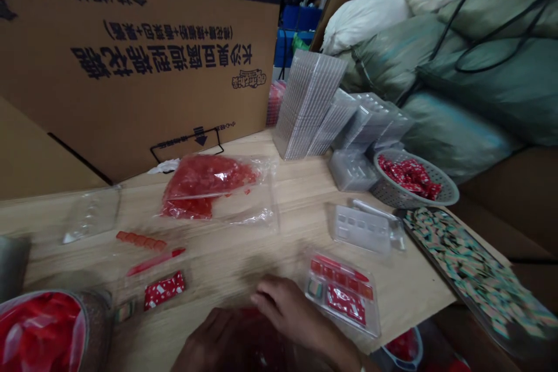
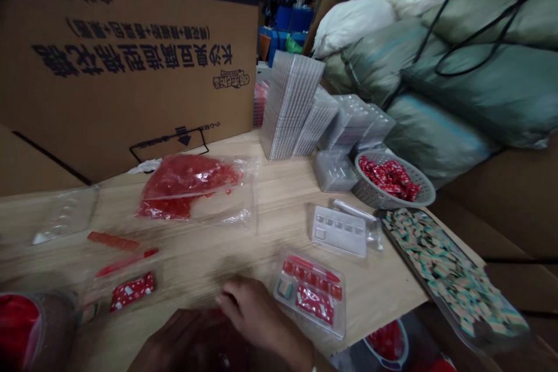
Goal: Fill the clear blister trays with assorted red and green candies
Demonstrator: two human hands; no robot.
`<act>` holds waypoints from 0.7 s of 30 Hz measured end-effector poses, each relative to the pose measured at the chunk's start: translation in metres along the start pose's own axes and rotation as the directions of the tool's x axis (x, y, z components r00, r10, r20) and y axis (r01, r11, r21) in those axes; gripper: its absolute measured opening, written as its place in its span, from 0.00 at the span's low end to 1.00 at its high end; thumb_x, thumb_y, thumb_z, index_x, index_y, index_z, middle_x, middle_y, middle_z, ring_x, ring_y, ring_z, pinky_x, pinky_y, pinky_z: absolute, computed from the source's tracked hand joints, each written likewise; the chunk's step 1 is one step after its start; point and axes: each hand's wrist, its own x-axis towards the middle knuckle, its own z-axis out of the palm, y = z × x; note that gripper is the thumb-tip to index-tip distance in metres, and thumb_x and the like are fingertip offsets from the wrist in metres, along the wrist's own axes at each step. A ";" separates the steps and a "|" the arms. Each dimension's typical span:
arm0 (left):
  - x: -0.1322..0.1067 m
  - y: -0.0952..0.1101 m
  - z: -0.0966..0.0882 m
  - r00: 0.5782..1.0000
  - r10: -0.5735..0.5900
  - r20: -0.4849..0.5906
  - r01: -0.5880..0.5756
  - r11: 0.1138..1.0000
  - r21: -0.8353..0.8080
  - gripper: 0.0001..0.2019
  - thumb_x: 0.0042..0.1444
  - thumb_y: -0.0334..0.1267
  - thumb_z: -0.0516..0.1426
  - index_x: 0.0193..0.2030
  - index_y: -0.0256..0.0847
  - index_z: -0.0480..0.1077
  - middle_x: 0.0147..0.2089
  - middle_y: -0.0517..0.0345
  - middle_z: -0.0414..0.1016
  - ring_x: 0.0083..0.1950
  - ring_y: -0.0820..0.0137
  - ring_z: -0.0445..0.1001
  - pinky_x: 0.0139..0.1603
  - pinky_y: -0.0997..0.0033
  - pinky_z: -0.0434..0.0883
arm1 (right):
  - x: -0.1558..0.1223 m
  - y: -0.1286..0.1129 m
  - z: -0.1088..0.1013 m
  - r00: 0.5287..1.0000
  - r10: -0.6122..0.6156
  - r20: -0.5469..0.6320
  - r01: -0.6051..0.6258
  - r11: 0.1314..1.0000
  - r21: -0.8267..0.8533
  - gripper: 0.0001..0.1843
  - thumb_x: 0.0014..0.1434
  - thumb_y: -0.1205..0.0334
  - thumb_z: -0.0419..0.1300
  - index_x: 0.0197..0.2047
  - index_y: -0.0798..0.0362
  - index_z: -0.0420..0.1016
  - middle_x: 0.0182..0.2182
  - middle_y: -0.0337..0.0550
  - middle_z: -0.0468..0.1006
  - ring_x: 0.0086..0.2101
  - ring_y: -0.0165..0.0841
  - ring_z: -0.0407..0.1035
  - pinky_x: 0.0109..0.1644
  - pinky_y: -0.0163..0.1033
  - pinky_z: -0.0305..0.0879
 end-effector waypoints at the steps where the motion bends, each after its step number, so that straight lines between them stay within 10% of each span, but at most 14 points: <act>1: -0.004 -0.006 -0.001 1.000 -0.020 0.007 0.020 0.999 -0.041 0.22 0.52 0.27 0.49 0.53 0.43 0.67 0.40 0.56 0.80 0.40 0.67 0.79 0.41 0.73 0.76 | -0.006 0.001 0.003 0.999 -0.017 -0.037 0.018 0.999 0.036 0.09 0.65 0.65 0.55 0.33 0.53 0.73 0.32 0.39 0.76 0.33 0.30 0.70 0.36 0.32 0.62; 10: -0.013 -0.020 0.008 0.926 -0.378 -0.008 0.352 0.869 -0.348 0.15 0.60 0.37 0.54 0.53 0.47 0.73 0.46 0.51 0.80 0.47 0.65 0.78 0.48 0.70 0.76 | -0.020 0.040 0.059 0.918 -0.189 -0.348 0.093 0.957 -0.274 0.16 0.57 0.73 0.60 0.49 0.53 0.70 0.42 0.47 0.76 0.43 0.41 0.68 0.50 0.47 0.67; 15: 0.002 -0.014 -0.002 0.862 -0.507 -0.022 0.428 0.749 -0.505 0.13 0.59 0.44 0.56 0.47 0.48 0.76 0.45 0.52 0.81 0.47 0.64 0.79 0.47 0.69 0.76 | -0.019 0.040 0.058 0.921 -0.158 -0.357 0.078 0.970 -0.229 0.07 0.58 0.72 0.59 0.39 0.50 0.71 0.36 0.42 0.76 0.39 0.38 0.70 0.46 0.43 0.68; 21: 0.025 -0.022 -0.029 0.813 -0.540 0.219 0.521 0.505 -0.688 0.17 0.56 0.54 0.57 0.34 0.42 0.77 0.33 0.56 0.82 0.36 0.66 0.81 0.36 0.71 0.77 | -0.022 0.041 0.056 0.906 -0.227 -0.356 0.164 0.966 -0.200 0.08 0.62 0.70 0.54 0.42 0.50 0.70 0.36 0.42 0.78 0.37 0.38 0.72 0.42 0.43 0.69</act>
